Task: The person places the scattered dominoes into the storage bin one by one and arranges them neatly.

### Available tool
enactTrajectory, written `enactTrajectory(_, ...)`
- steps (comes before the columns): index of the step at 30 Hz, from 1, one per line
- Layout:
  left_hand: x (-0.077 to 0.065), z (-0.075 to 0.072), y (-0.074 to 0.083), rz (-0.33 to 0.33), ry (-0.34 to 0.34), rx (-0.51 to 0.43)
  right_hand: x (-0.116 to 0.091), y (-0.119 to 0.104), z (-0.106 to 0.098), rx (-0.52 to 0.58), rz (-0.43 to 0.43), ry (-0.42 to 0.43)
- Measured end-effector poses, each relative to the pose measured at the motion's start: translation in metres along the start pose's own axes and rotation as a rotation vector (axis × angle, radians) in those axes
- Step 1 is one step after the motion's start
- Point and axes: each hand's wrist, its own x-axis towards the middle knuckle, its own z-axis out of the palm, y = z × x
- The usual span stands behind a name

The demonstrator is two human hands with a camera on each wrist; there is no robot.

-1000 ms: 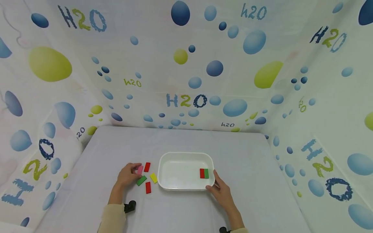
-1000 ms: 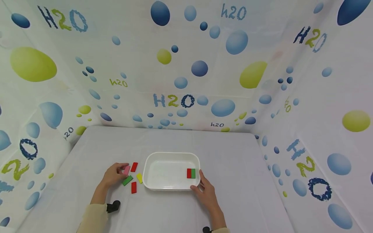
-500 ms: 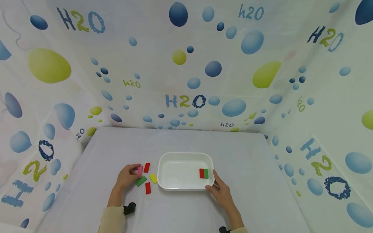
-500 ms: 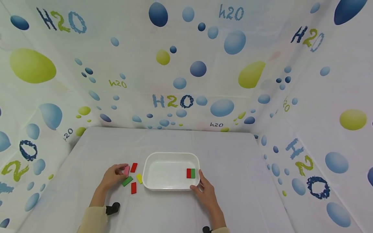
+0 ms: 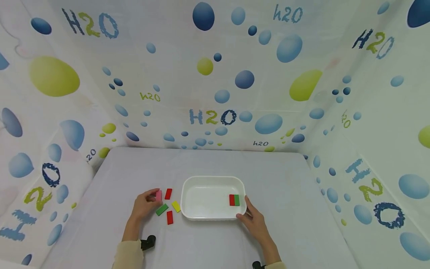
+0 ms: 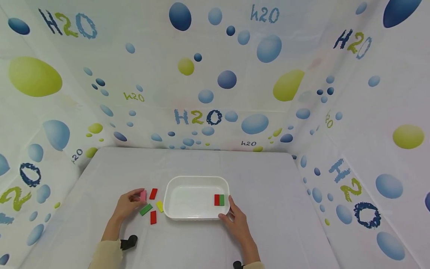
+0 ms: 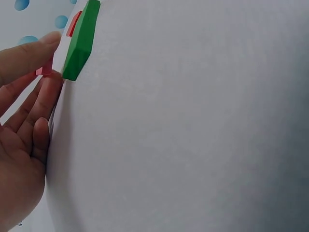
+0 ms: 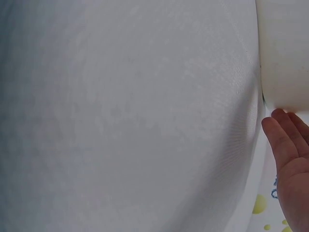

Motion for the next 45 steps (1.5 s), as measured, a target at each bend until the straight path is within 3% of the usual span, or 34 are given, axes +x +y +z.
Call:
enactTrajectory(2, -0.002, 0.000, 0.001, -0.011, 0.018, -0.010, 0.000, 0.000, 0.000, 0.001, 0.013, -0.005)
enactTrajectory(9, -0.010, -0.004, 0.014, -0.047, 0.082, -0.036, -0.008, -0.045, -0.006, -0.022, 0.012, -0.018)
enactTrajectory(19, -0.010, -0.008, 0.051, 0.055, 0.110, -0.084, -0.008, -0.047, -0.007, -0.040, 0.016, -0.022)
enactTrajectory(26, -0.011, -0.003, 0.088, 0.142, 0.058, -0.128, -0.004, -0.027, -0.002, -0.025, 0.022, 0.000)
enactTrajectory(32, -0.015, 0.012, 0.117, 0.236, 0.006, -0.138, 0.000, -0.004, 0.000, -0.047, 0.052, -0.005)
enactTrajectory(45, -0.019, 0.073, 0.158, 0.365, -0.048, -0.155, -0.001, -0.002, 0.002, -0.055, 0.027, 0.015)
